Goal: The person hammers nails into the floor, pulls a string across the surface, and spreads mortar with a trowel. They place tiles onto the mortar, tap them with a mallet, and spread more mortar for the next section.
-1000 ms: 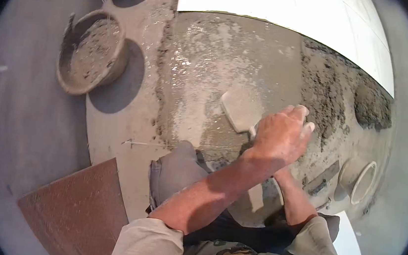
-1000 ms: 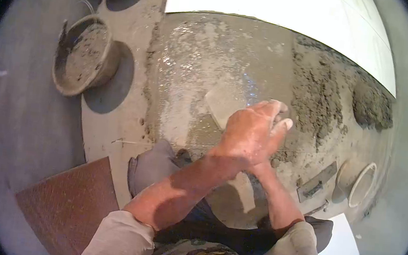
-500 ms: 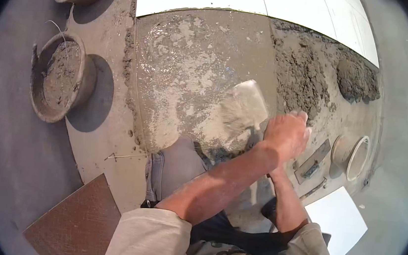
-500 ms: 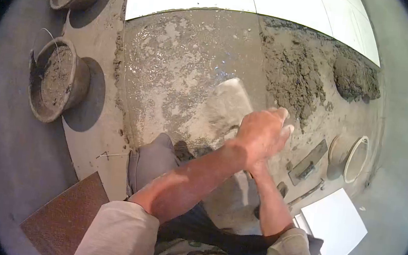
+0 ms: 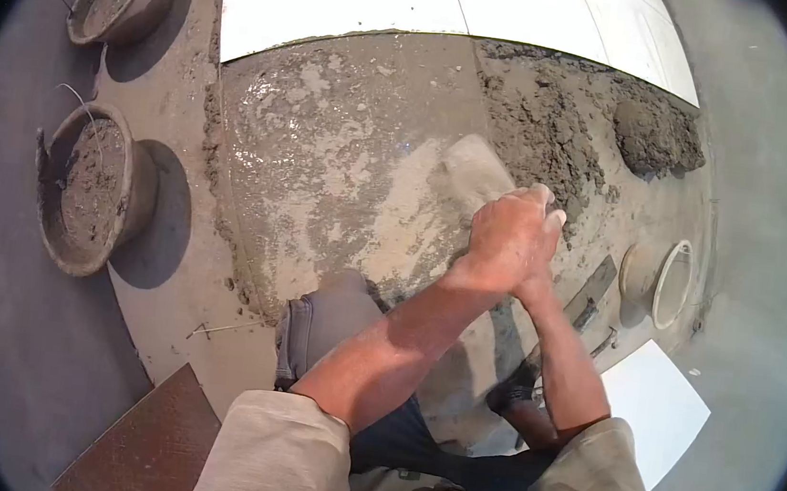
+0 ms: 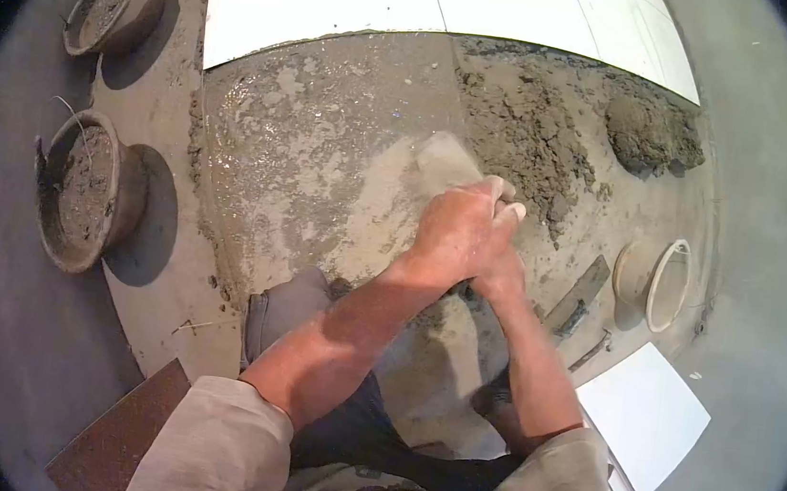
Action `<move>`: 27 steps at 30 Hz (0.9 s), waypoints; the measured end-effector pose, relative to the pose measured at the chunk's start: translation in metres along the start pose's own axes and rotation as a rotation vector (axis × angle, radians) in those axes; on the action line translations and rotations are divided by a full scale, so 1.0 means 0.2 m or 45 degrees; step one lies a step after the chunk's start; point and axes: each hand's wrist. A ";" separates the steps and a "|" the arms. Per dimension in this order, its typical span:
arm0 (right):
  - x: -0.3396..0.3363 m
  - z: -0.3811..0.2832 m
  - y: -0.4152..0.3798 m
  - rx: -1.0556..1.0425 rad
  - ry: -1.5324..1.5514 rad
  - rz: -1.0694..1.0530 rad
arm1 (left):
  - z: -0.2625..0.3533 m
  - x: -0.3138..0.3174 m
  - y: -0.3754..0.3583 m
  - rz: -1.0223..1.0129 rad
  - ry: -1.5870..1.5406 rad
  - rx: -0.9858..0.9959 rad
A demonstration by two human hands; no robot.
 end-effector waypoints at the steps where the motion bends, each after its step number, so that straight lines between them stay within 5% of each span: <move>1: -0.04 -0.02 0.00 0.011 -0.038 0.007 | 0.01 0.00 0.00 0.014 -0.016 0.004; 6: 0.24 0.50 0.13 -0.514 -0.085 0.071 | 0.06 0.12 0.02 -0.123 0.058 -0.016; 8: 0.17 0.44 0.09 -0.376 0.168 0.375 | 0.09 0.12 0.04 -0.145 0.068 -0.067; 11: -0.12 0.51 -0.02 -0.190 0.197 0.188 | 0.09 0.09 0.07 -0.128 0.099 -0.241; 13: -0.26 0.71 -0.04 -0.184 0.108 0.348 | 0.02 0.02 0.12 0.240 -0.149 -0.161; 15: -0.53 0.75 -0.15 -0.010 0.129 0.248 | -0.01 -0.09 0.16 0.316 -0.233 -0.315; 17: -0.70 0.99 -0.20 0.116 0.592 0.250 | 0.05 -0.17 0.14 0.229 -0.370 -0.470; 22: -1.00 1.47 -0.32 0.102 0.989 0.359 | 0.01 -0.15 0.14 0.273 -0.335 -0.410; 27: -1.08 1.94 -0.47 0.314 1.060 0.602 | 0.08 0.03 0.16 0.262 -0.253 -0.473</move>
Point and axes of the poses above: each hand's wrist, its own y-axis towards the middle knuckle, its own x-axis out of the palm, z = x × y, and after that the axes turned 1 degree about -y, right-handed
